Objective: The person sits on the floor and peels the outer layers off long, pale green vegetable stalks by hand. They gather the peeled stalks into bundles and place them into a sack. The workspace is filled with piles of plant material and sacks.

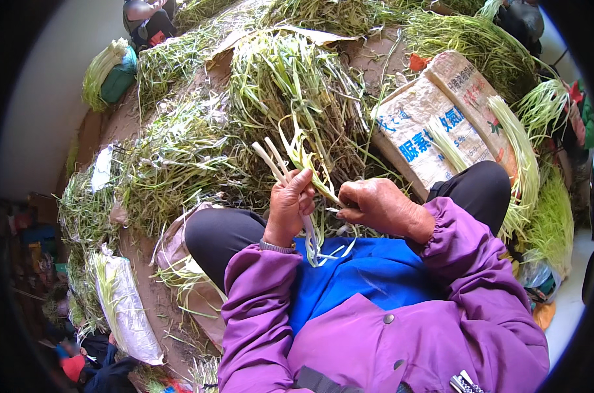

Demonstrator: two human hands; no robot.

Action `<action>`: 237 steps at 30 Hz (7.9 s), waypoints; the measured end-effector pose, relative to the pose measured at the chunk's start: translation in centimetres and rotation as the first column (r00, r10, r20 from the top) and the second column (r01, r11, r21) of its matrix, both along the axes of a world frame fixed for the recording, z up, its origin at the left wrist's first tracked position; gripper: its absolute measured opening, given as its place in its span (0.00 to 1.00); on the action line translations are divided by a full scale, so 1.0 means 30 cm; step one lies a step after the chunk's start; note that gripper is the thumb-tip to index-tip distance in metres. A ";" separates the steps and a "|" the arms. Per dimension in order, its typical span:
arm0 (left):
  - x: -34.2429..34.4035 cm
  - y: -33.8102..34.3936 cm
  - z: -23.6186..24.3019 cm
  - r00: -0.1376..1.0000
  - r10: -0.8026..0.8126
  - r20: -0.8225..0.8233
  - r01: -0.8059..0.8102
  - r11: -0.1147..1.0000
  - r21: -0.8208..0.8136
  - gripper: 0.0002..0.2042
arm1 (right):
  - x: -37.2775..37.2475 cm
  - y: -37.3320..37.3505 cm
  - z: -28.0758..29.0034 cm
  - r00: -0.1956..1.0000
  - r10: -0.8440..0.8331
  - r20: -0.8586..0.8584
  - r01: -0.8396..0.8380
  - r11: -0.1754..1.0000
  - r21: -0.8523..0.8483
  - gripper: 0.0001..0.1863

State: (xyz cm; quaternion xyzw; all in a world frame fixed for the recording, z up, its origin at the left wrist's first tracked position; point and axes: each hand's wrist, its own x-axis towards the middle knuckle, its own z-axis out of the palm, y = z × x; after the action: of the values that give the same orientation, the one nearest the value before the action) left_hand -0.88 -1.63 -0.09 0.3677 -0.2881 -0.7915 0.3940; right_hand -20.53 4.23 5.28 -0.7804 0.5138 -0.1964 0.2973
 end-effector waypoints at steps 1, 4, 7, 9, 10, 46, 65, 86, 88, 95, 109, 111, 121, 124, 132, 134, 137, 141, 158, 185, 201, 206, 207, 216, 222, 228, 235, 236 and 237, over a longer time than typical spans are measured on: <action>-0.003 0.006 0.010 1.000 0.015 -0.019 -0.014 0.998 0.056 0.11 | 0.001 0.002 -0.007 0.999 0.013 0.033 -0.013 1.000 0.001 0.13; -0.005 0.029 0.089 0.988 0.076 -0.136 -0.073 0.997 0.023 0.05 | -0.036 -0.028 0.020 0.948 -0.100 0.303 -0.020 0.929 0.370 0.13; -0.008 0.039 0.136 0.989 0.094 -0.118 -0.104 0.991 -0.086 0.05 | -0.069 -0.070 0.022 0.787 -0.276 0.552 -0.036 0.873 0.487 0.11; -0.016 0.036 0.127 0.993 0.110 -0.049 -0.115 0.988 -0.100 0.05 | -0.023 -0.088 0.010 0.680 -0.314 0.662 -0.070 0.872 0.485 0.12; -0.023 0.035 0.108 0.992 0.127 -0.001 -0.126 0.988 -0.091 0.06 | 0.001 -0.102 -0.032 0.683 -0.288 0.672 -0.082 0.883 0.462 0.13; 0.053 -0.061 -0.001 0.861 0.449 -0.239 -0.422 0.893 0.156 0.11 | -0.101 -0.139 -0.119 0.594 -0.395 0.701 0.054 0.889 0.455 0.17; -0.081 0.004 0.006 0.968 0.020 0.250 0.069 0.938 -0.340 0.10 | -0.057 -0.287 -0.009 0.894 -0.150 0.421 0.098 0.985 0.143 0.11; -0.045 0.001 -0.009 0.950 0.254 0.182 -0.201 0.942 -0.268 0.08 | 0.043 -0.160 -0.163 0.977 -0.107 0.185 0.107 0.994 0.006 0.11; -0.052 0.002 -0.002 0.957 0.273 0.101 -0.251 0.949 -0.191 0.06 | 0.046 -0.147 -0.159 0.969 -0.105 0.224 0.081 0.990 0.111 0.11; -0.050 0.008 -0.023 0.947 0.289 0.140 -0.255 0.941 -0.220 0.07 | 0.076 -0.127 -0.181 0.980 -0.152 0.127 0.170 0.976 -0.139 0.10; -0.037 0.017 -0.016 0.994 -0.046 0.100 0.075 0.946 -0.315 0.15 | 0.002 -0.145 -0.135 0.425 -0.525 0.737 -0.188 0.745 0.639 0.08; -0.045 0.019 -0.009 0.991 -0.091 0.096 0.117 0.939 -0.323 0.15 | -0.014 -0.149 -0.139 0.392 -0.529 0.753 -0.180 0.758 0.627 0.09; -0.051 0.035 0.003 0.959 -0.051 0.279 0.147 0.931 -0.334 0.12 | -0.091 -0.166 -0.086 0.284 -0.508 0.813 -0.124 0.822 0.556 0.09; -0.050 0.039 0.016 0.959 -0.046 0.279 0.144 0.928 -0.343 0.11 | -0.054 -0.149 -0.044 0.430 -0.441 0.788 -0.207 0.801 0.562 0.07; -0.034 0.018 -0.069 0.950 0.053 0.307 0.115 0.856 -0.505 0.10 | -0.065 -0.128 0.031 0.246 -0.474 0.846 -0.176 0.836 0.520 0.08; -0.029 0.018 -0.074 0.902 0.094 0.420 0.182 0.801 -0.570 0.10 | -0.117 -0.132 0.097 0.103 -0.381 0.919 -0.186 0.900 0.394 0.09; -0.022 0.014 -0.089 0.891 0.109 0.440 0.172 0.817 -0.551 0.09 | -0.266 -0.163 0.125 -0.102 -0.258 0.961 -0.135 0.960 0.243 0.11; 0.014 0.003 -0.111 0.838 0.163 0.521 0.175 0.823 -0.540 0.09 | -0.468 -0.177 0.301 -0.365 -0.059 0.929 -0.064 0.997 0.038 0.12; 0.230 -0.071 0.081 0.903 0.392 -0.175 -0.427 0.864 -0.267 0.10 | -0.301 -0.191 -0.217 0.951 -0.046 -0.307 0.125 0.961 0.245 0.19; 0.046 0.005 0.038 0.989 -0.020 0.147 0.063 0.955 -0.291 0.16 | -0.004 -0.155 -0.050 0.353 -0.409 0.841 -0.448 0.716 0.536 0.11; 0.085 0.035 0.046 0.936 -0.200 -0.291 0.184 0.980 -0.079 0.18 | -0.561 -0.435 0.035 -0.351 -0.399 0.847 0.194 0.854 0.483 0.09; 0.104 0.017 0.052 0.941 -0.151 -0.302 0.131 0.988 -0.085 0.18 | -1.031 -0.422 0.032 -0.326 -0.235 0.916 0.449 0.814 0.369 0.09; 0.105 0.016 0.051 0.945 -0.131 -0.301 0.113 0.991 -0.079 0.18 | -1.014 -0.413 0.017 -0.302 -0.273 0.914 0.520 0.756 0.398 0.09; -0.025 0.026 0.020 0.963 -0.039 0.268 0.130 0.935 -0.330 0.14 | -0.171 -0.306 -0.147 0.974 -0.107 0.199 0.000 0.880 0.475 0.27; 0.019 0.005 -0.022 0.916 0.056 0.397 0.083 0.942 -0.324 0.14 | 0.012 -0.338 -0.187 0.595 -0.330 0.733 -0.145 0.853 0.502 0.14; 0.050 -0.029 -0.008 0.926 0.334 0.173 -0.290 0.927 -0.238 0.17 | 0.157 -0.284 -0.131 0.941 0.336 0.043 -0.326 0.861 0.390 0.15; 0.111 -0.080 0.043 0.829 0.559 0.005 -0.547 0.814 -0.196 0.14 | 0.043 -0.465 -0.292 0.991 0.078 0.107 -0.115 0.908 0.403 0.17; 0.119 -0.085 0.045 0.813 0.582 0.013 -0.561 0.790 -0.246 0.14 | 0.011 -0.513 -0.350 0.991 -0.135 -0.024 0.136 0.949 0.285 0.18; 0.109 -0.090 0.054 0.832 0.555 0.004 -0.535 0.803 -0.264 0.14 | -0.005 -0.552 -0.400 0.958 -0.266 -0.106 0.284 0.932 0.224 0.19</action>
State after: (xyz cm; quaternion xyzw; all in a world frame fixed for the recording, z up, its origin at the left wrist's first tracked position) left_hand 2.38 -4.34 1.55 0.4135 -0.2841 -0.5861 0.6362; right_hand -20.67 -12.32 -6.73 -0.6666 0.6483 -0.1443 0.3384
